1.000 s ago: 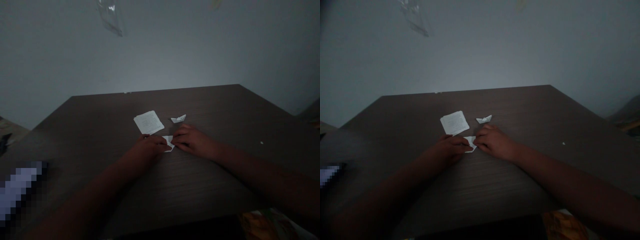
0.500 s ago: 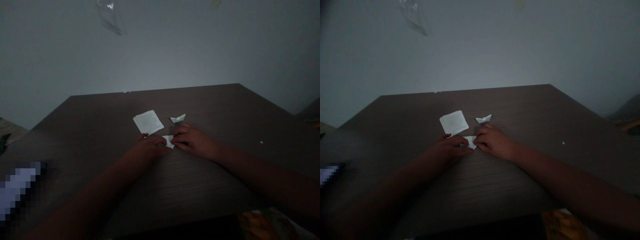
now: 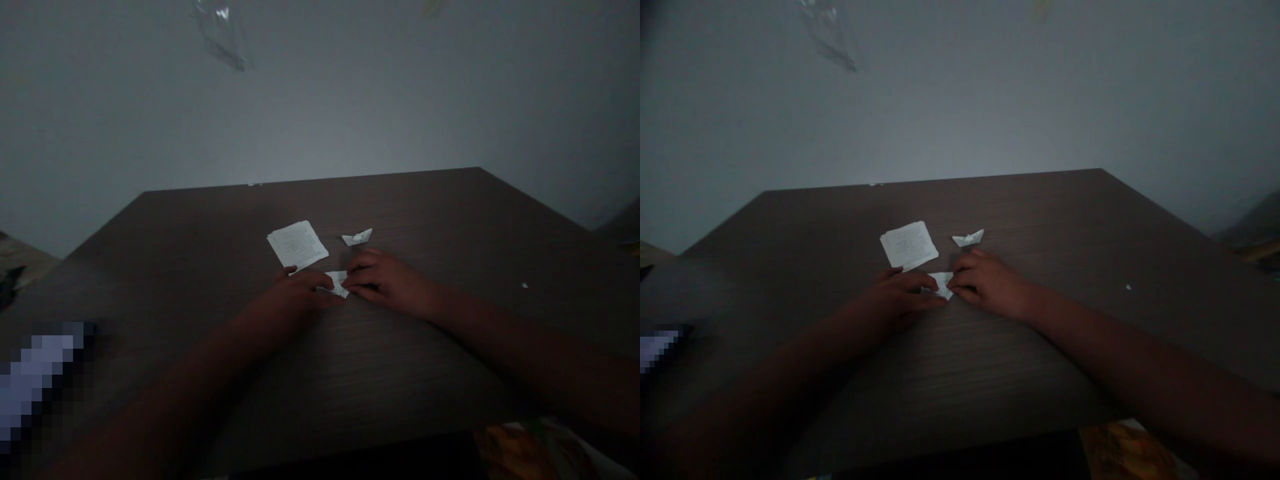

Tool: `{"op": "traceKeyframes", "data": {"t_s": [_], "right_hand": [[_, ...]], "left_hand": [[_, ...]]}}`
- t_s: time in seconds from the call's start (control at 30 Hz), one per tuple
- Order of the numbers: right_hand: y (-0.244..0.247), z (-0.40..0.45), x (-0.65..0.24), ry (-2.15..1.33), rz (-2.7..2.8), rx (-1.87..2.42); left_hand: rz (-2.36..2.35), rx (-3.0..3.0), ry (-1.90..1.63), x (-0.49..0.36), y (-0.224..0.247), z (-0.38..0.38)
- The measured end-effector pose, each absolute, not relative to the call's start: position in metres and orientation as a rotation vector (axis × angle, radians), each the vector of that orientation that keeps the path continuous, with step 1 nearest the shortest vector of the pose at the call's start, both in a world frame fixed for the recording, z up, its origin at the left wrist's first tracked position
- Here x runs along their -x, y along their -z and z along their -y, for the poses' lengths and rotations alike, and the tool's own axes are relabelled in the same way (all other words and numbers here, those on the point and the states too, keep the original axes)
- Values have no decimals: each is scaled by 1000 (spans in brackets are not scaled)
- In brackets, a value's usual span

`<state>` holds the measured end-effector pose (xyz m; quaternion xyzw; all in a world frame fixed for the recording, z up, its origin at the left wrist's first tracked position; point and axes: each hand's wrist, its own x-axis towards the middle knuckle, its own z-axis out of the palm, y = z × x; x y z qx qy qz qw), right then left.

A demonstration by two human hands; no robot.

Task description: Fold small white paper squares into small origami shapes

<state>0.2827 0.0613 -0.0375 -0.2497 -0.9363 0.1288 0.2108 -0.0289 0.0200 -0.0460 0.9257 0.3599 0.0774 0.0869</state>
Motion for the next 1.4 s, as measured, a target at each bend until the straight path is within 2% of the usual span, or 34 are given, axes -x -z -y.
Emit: {"op": "traceKeyframes", "data": {"t_s": [0.47,0.73,1.0,1.4], "right_hand": [[36,-60,-283,-319,2651,762],[37,-59,-283,-263,2671,783],[37,-58,-282,-225,2713,799],[38,-58,-280,-232,2697,839]], "left_hand": [[-1119,-2799,-20,27,34,-17],[-1102,-2684,-122,18,17,-15],[-1091,-2685,-247,22,27,-18],[-1125,-2803,-55,21,28,-16]]}}
